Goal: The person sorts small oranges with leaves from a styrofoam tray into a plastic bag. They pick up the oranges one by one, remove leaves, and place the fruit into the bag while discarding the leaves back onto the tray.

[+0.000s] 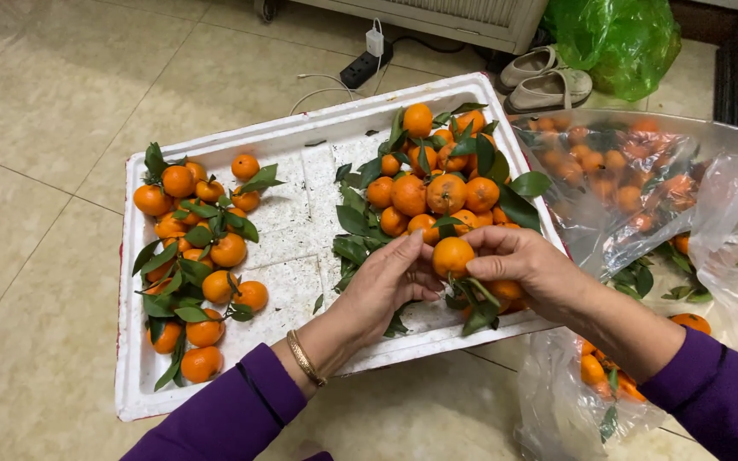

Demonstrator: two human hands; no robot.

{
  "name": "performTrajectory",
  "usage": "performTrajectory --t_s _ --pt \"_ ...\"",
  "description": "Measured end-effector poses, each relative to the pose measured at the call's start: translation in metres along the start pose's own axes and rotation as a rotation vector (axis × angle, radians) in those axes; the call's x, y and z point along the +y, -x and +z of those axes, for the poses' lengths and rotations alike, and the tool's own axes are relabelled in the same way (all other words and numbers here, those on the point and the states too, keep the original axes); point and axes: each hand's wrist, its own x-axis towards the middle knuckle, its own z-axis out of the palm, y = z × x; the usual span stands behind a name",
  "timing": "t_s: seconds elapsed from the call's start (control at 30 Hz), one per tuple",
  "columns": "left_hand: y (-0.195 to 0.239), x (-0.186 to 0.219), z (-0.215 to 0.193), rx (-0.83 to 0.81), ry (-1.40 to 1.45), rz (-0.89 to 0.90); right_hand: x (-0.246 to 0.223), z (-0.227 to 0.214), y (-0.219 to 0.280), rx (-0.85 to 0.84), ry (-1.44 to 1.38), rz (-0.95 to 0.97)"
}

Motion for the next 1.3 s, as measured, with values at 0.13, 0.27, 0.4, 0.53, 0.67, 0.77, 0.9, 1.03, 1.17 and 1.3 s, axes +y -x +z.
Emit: performTrajectory --t_s 0.13,0.27,0.4,0.53,0.67,0.77,0.9,1.03,1.17,1.3 --pt "-0.008 -0.001 0.006 0.004 0.005 0.013 -0.005 0.002 0.004 -0.014 -0.103 0.021" --pt "-0.001 0.020 0.021 -0.002 -0.194 0.070 -0.036 -0.018 0.027 0.052 0.019 -0.058" --pt "0.000 0.038 0.002 0.159 -0.615 0.258 -0.068 -0.125 0.066 0.296 0.485 0.120" --pt "-0.014 0.037 -0.012 0.247 -0.866 0.239 0.031 -0.230 0.091 0.374 0.708 0.435" --pt "-0.030 0.034 0.000 0.197 -1.207 0.380 0.068 -0.245 0.086 0.294 1.107 0.869" --pt "-0.039 0.043 0.010 0.206 -1.320 0.358 -0.011 -0.177 0.065 0.338 1.337 0.790" --pt "-0.036 0.057 0.024 0.133 -1.474 0.187 -0.103 -0.049 0.040 0.351 1.048 0.371" --pt "-0.053 0.017 -0.005 0.066 -1.673 0.310 -0.052 -0.022 -0.007 0.119 1.420 -0.003" --pt "-0.052 0.017 0.003 0.060 -1.609 0.319 -0.047 0.010 -0.021 0.097 1.701 0.047" --pt "-0.054 0.014 0.009 0.109 -1.622 0.341 -0.040 0.017 -0.026 0.196 1.615 0.088"
